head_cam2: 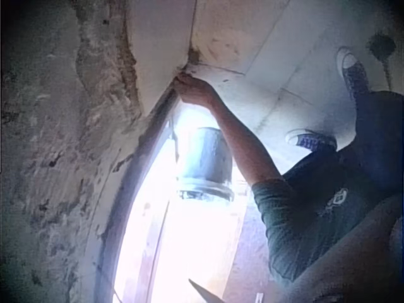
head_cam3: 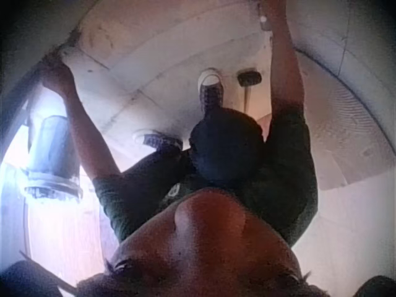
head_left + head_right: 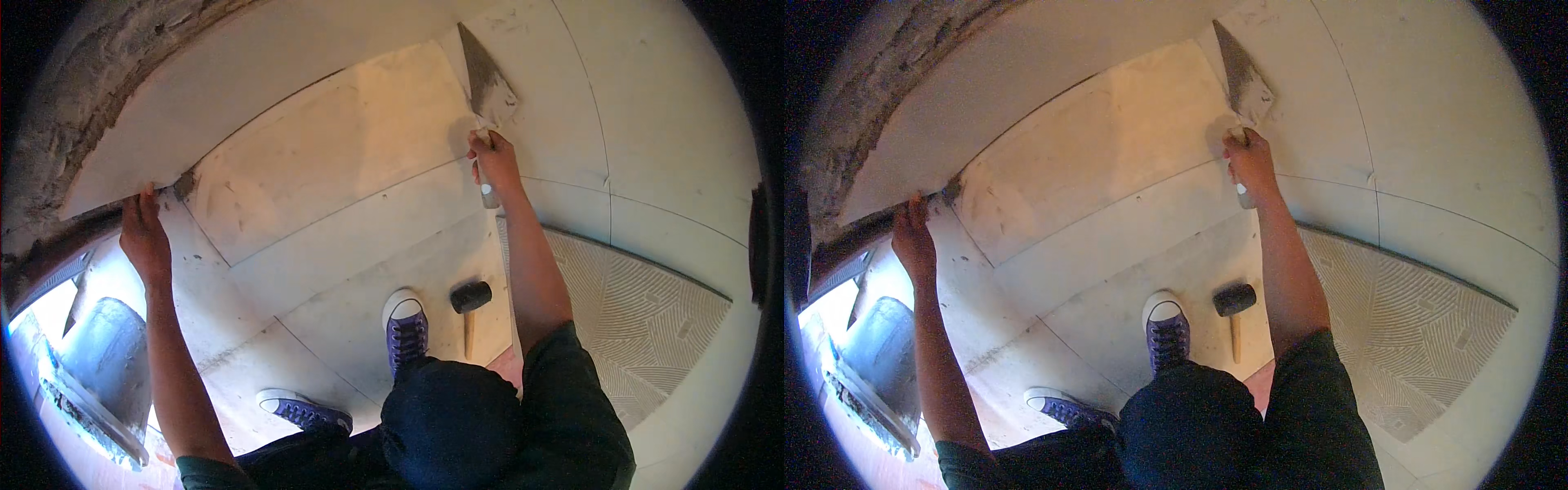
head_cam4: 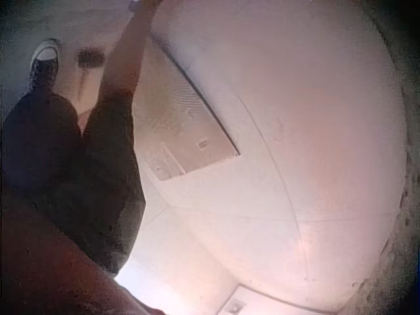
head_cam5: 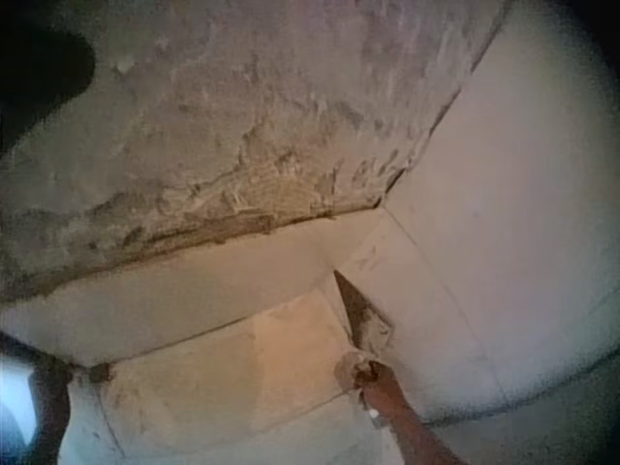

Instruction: The person spreads mortar on a wall gap with a trowel, fits a small tile piece into place, uses a pencil to mark a larger tile, and checks its alignment against the wall.

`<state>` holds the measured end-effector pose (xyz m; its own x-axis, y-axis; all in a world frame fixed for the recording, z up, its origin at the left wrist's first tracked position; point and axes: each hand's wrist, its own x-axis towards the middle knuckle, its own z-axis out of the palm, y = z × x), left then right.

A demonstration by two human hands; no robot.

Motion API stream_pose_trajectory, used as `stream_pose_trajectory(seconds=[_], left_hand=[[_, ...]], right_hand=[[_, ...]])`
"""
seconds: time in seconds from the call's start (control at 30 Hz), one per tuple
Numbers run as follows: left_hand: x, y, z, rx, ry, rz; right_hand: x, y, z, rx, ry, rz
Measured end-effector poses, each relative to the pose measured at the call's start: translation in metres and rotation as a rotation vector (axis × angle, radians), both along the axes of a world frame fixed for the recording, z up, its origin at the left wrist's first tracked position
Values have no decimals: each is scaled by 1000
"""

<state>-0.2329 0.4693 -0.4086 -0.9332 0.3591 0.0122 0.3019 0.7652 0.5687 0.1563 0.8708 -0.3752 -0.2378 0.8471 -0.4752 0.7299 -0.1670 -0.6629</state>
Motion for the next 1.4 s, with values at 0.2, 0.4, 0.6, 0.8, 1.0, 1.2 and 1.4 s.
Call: stream_pose_trajectory(seconds=[0.2, 0.4, 0.6, 0.8, 1.0, 1.2, 1.4], left_hand=[[-3, -3, 7, 72, -45, 16], [1, 1, 1, 149, -83, -8], [-14, -27, -18, 117, 65, -70], [1, 5, 7, 96, 12, -22], [18, -22, -19, 133, -46, 93], [46, -6, -37, 240, -169, 301], [47, 11, -37, 508, -567, 575]], right_hand=[[-31, -37, 6, -63, 131, -9], [-39, -48, 13, -128, 256, -77], [-60, -55, 8, -176, 265, -59], [-34, -45, -5, -78, 271, -122], [-48, -58, 12, -174, 326, -25], [-47, -52, 16, -104, 242, -53], [-38, -42, 14, -90, 202, -14]])
